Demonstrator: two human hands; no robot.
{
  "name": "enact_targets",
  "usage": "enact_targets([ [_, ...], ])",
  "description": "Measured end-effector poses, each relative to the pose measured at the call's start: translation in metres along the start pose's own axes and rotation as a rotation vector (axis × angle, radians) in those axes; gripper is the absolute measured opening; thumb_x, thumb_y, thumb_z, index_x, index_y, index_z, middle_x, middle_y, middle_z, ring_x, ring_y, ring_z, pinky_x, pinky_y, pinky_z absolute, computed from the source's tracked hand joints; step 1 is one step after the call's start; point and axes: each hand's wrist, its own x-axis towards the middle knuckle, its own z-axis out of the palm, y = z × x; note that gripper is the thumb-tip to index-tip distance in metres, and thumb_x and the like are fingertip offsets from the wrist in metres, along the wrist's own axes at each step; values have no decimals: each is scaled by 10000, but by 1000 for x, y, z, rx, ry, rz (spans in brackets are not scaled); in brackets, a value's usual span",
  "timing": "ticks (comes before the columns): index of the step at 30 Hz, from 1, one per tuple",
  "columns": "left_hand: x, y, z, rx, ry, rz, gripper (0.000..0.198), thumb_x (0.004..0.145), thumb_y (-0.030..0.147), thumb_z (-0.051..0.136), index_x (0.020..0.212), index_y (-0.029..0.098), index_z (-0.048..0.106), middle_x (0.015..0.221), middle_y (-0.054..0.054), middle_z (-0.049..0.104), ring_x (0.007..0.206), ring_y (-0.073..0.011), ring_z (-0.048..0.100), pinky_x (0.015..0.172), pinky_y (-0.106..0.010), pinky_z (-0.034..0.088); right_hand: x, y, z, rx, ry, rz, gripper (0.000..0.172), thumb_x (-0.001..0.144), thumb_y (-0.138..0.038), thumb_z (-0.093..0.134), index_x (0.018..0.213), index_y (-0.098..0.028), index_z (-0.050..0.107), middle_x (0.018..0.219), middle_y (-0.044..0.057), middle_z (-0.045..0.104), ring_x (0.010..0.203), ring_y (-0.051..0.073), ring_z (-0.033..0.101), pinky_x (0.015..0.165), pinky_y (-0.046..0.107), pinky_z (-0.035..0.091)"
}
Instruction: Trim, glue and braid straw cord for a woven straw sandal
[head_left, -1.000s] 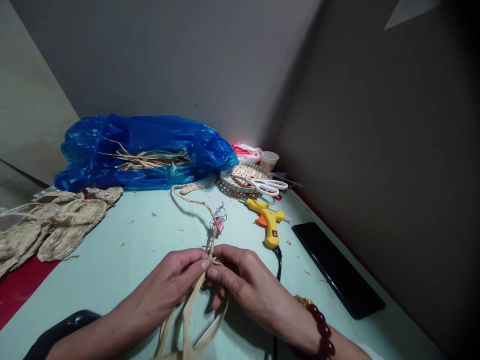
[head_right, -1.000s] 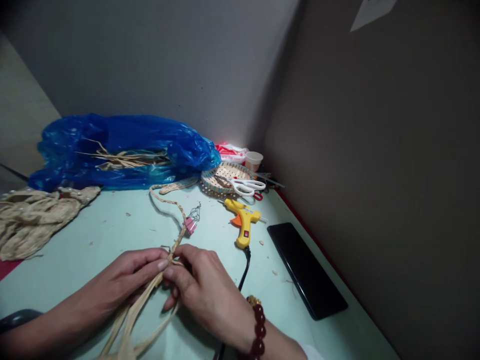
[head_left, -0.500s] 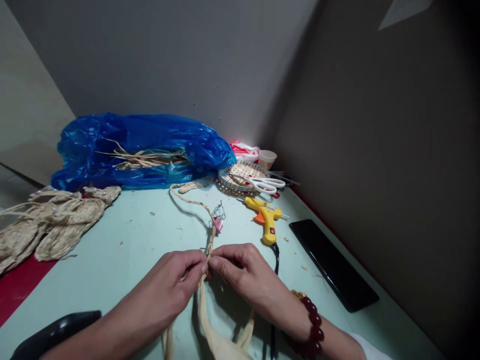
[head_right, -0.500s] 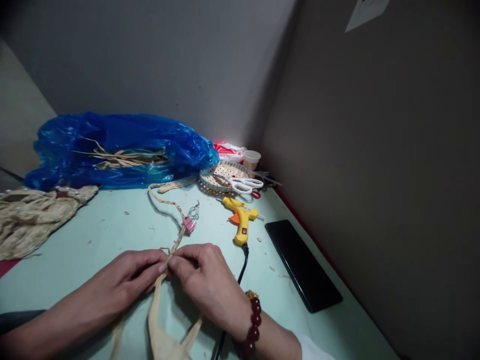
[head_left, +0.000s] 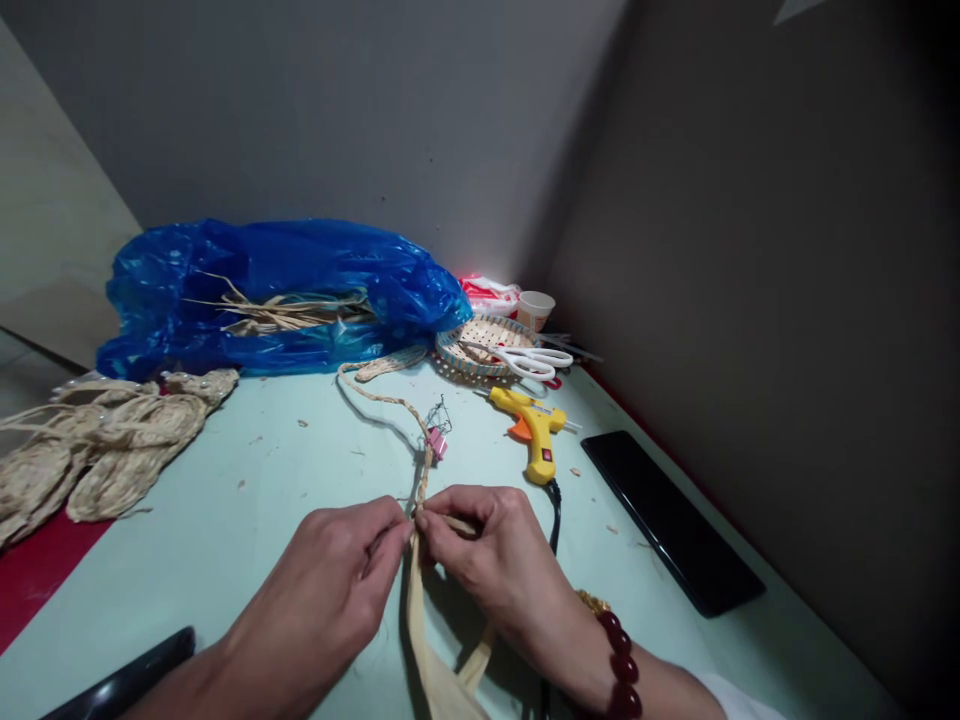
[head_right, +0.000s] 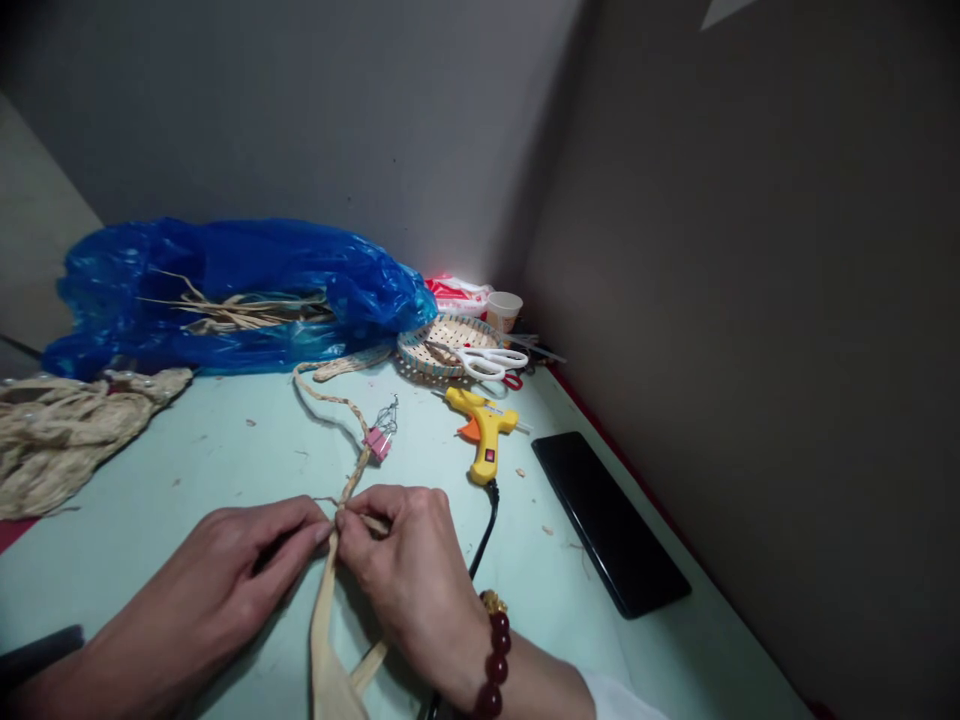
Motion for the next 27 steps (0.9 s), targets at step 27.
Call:
enact_targets([
  [27,-28,-5,46,1000,519,731,286,865,27,375,978,66,636,662,-51,675,524,-154,620,493,-257,473,0,10,3,203,-88,83,228,833,-289,580,665,-143,630,616,-16,538,587,106,416,536,219,330],
])
